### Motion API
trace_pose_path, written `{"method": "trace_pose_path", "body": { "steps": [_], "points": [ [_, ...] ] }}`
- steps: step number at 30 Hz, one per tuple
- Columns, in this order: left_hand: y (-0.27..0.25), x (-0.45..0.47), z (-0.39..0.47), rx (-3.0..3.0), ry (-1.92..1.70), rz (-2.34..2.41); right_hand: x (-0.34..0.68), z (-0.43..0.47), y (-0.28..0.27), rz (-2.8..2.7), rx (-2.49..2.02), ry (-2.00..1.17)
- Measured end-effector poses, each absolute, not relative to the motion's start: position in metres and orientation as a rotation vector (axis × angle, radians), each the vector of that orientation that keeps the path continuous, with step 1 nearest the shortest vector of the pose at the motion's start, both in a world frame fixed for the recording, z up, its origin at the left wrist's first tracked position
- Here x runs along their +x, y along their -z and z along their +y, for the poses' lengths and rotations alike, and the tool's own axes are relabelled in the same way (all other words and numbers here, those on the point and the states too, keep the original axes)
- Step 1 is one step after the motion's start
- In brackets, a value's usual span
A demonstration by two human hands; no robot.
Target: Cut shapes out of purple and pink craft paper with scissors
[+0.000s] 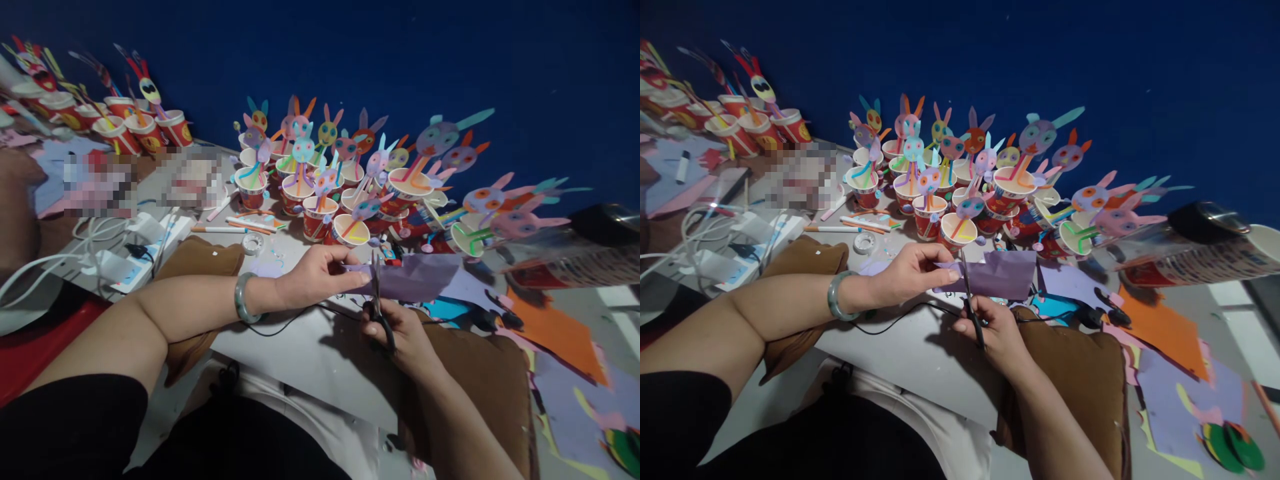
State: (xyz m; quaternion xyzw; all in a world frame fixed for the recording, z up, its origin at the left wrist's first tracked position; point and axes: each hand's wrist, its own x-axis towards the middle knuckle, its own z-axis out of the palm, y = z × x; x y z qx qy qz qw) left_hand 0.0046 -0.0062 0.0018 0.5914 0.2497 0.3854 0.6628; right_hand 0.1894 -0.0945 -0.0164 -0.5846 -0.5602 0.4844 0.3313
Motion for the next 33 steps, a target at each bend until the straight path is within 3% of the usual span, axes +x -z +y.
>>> {"method": "trace_pose_path", "body": {
  "steps": [33],
  "points": [
    [-0.0076, 0.0006, -0.0065, 1.315, -0.852, 0.563, 0.1941, -0.0974, 0.02, -1.472, -1.582, -1.29]
  ]
}}
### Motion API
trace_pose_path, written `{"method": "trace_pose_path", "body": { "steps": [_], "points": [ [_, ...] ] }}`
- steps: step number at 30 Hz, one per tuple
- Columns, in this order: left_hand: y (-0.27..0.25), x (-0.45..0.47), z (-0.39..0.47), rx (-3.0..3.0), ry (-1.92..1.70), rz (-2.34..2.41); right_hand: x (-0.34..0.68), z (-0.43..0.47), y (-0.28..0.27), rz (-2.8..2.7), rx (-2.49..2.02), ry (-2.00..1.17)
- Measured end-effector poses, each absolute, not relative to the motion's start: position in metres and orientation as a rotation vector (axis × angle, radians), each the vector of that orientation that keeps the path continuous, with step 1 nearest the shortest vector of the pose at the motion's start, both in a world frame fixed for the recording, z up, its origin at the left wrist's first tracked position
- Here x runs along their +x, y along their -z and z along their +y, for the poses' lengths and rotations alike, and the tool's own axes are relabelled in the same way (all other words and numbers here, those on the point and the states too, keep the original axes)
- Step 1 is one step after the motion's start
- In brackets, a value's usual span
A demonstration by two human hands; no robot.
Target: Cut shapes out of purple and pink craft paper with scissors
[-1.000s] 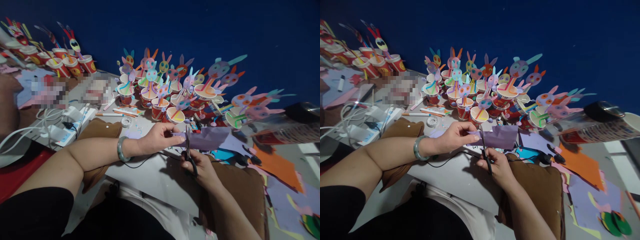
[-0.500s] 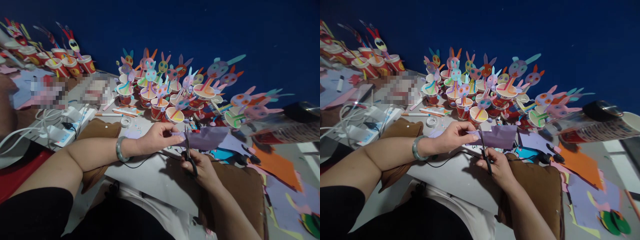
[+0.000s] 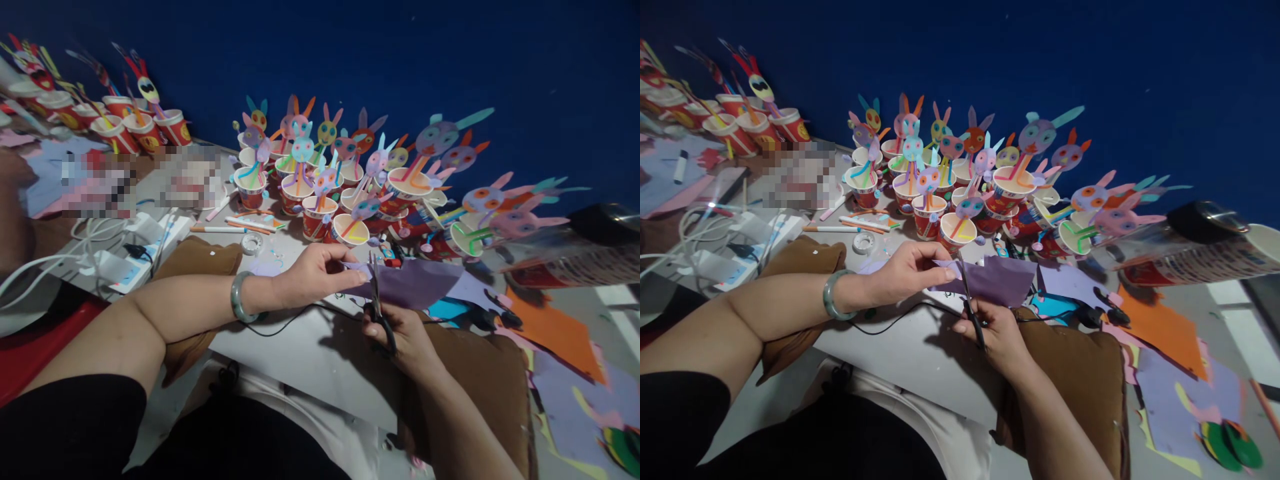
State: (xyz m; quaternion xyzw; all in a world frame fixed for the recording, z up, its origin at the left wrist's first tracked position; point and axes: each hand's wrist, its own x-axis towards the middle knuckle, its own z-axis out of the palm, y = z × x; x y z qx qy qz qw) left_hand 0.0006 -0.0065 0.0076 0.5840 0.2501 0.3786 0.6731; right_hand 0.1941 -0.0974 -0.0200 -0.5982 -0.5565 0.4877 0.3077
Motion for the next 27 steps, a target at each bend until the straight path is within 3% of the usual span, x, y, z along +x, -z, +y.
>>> {"method": "trace_pose_path", "body": {
  "steps": [27],
  "points": [
    [-0.0107, -0.0005, -0.0034, 1.343, -0.861, 0.612, 0.1899, -0.0958, 0.0144, -1.499, -1.534, -1.289]
  ]
}}
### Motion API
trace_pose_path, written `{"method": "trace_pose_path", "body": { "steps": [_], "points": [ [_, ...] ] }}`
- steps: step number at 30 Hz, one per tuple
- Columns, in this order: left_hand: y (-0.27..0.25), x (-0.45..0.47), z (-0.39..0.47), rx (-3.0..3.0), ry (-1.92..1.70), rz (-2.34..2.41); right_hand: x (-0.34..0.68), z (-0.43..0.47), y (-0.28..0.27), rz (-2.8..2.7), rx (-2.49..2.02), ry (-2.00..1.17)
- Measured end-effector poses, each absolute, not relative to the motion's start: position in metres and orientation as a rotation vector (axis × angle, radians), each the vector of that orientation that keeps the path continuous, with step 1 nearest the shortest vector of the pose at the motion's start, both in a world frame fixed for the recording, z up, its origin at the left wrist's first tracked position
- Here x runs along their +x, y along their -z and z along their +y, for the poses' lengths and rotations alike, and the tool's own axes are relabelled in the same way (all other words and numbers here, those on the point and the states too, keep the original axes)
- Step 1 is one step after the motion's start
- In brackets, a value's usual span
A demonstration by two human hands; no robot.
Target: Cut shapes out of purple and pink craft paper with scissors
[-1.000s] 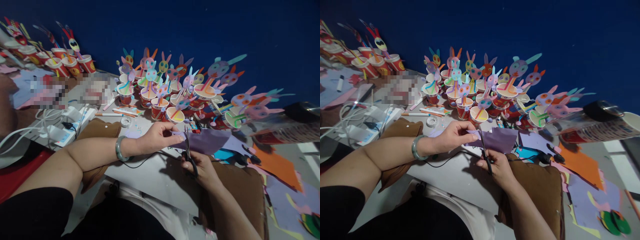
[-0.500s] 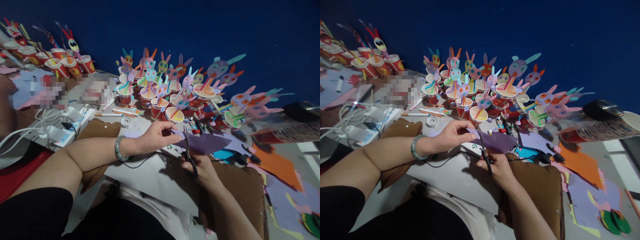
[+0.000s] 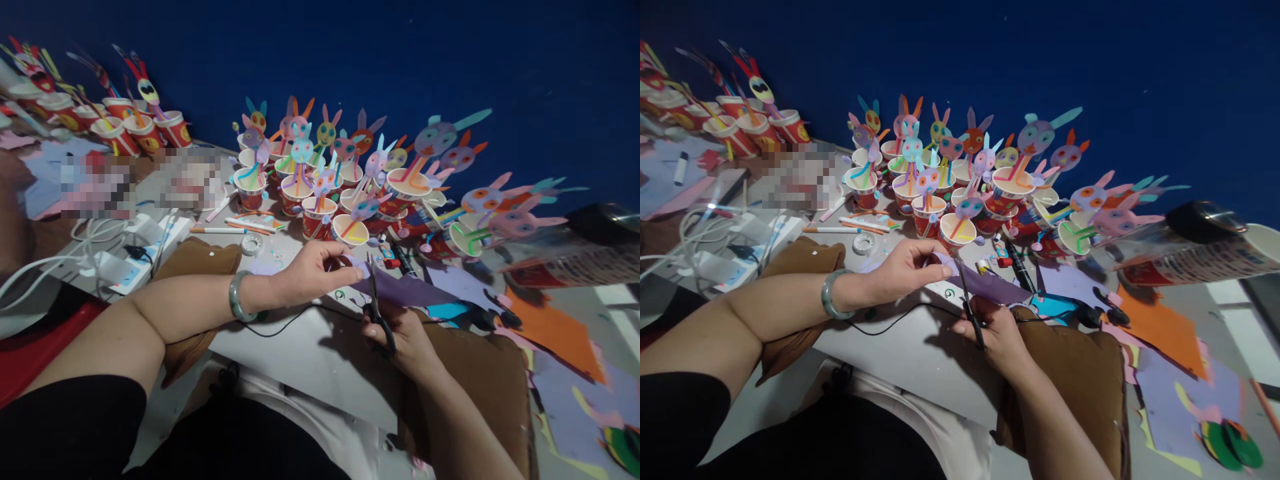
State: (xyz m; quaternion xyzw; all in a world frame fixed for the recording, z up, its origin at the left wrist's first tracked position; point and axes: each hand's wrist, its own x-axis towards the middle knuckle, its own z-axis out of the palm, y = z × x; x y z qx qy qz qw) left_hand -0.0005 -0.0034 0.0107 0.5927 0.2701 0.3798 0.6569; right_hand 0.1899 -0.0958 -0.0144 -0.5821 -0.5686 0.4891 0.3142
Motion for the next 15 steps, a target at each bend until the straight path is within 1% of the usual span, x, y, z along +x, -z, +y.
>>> {"method": "trace_pose_path", "body": {
  "steps": [15],
  "points": [
    [-0.0074, -0.0019, -0.0011, 1.389, -0.835, 0.636, 0.1902, -0.0963, 0.0135, -1.517, -1.52, -1.289]
  ]
}}
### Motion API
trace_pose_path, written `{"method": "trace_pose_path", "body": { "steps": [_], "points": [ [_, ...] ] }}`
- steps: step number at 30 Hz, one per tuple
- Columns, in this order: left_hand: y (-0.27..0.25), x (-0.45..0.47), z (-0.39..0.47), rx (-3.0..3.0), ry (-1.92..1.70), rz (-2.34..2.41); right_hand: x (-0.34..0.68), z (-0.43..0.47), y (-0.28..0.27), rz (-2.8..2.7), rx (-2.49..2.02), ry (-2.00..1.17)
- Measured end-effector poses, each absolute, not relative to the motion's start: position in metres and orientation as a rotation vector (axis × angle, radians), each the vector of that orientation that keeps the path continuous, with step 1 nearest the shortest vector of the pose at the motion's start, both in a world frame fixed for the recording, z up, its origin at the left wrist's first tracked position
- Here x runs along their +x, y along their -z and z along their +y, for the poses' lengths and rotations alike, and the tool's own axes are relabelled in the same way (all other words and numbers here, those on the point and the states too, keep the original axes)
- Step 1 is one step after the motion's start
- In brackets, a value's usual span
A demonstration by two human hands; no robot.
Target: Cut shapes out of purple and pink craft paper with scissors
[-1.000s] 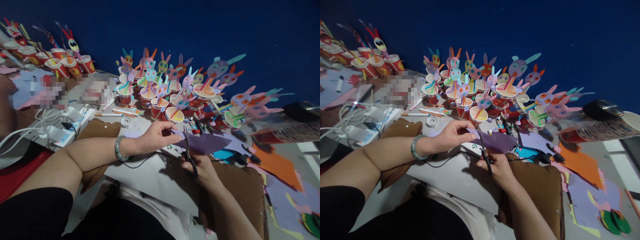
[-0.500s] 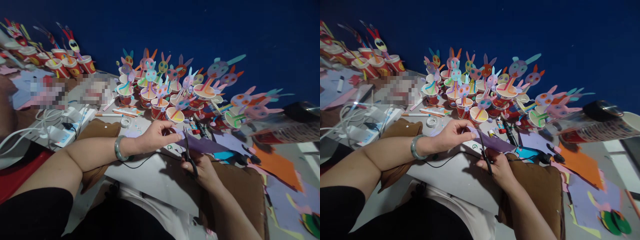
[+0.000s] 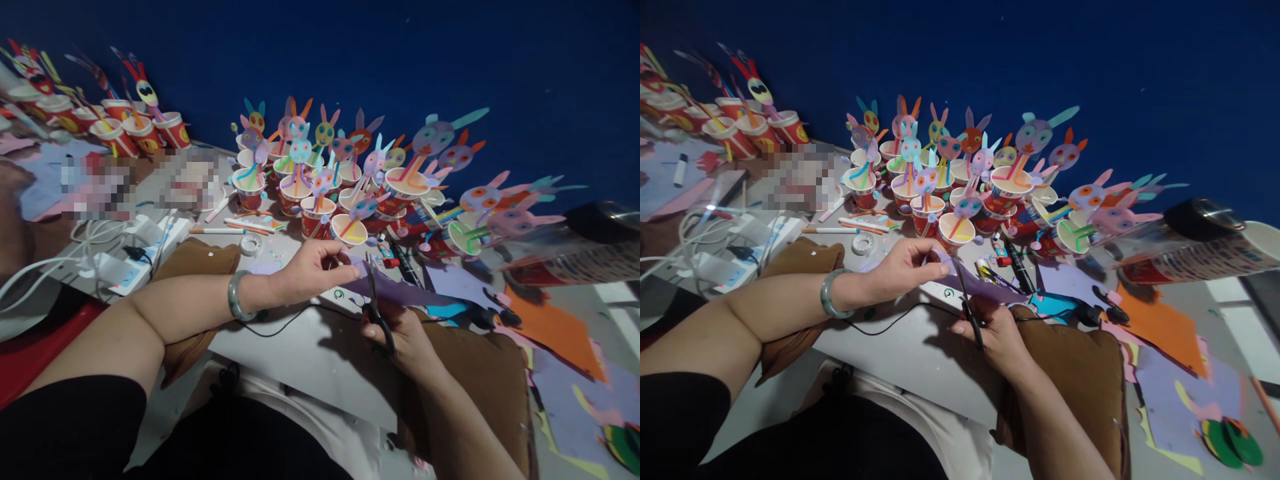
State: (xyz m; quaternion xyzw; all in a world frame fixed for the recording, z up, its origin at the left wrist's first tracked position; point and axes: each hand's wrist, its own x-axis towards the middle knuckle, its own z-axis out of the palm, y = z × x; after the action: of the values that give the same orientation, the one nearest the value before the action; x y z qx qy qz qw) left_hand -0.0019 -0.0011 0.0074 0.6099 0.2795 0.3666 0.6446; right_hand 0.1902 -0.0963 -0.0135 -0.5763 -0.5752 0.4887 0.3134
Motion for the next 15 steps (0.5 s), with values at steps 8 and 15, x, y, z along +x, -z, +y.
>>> {"method": "trace_pose_path", "body": {
  "steps": [8, 15],
  "points": [
    [-0.0068, -0.0012, -0.0019, 1.416, -0.876, 0.581, 0.1918, -0.0953, 0.0177, -1.525, -1.504, -1.276],
    [-0.0083, -0.0014, -0.0023, 1.423, -0.846, 0.576, 0.191, -0.0939, 0.0182, -1.488, -1.5, -1.293]
  ]
}}
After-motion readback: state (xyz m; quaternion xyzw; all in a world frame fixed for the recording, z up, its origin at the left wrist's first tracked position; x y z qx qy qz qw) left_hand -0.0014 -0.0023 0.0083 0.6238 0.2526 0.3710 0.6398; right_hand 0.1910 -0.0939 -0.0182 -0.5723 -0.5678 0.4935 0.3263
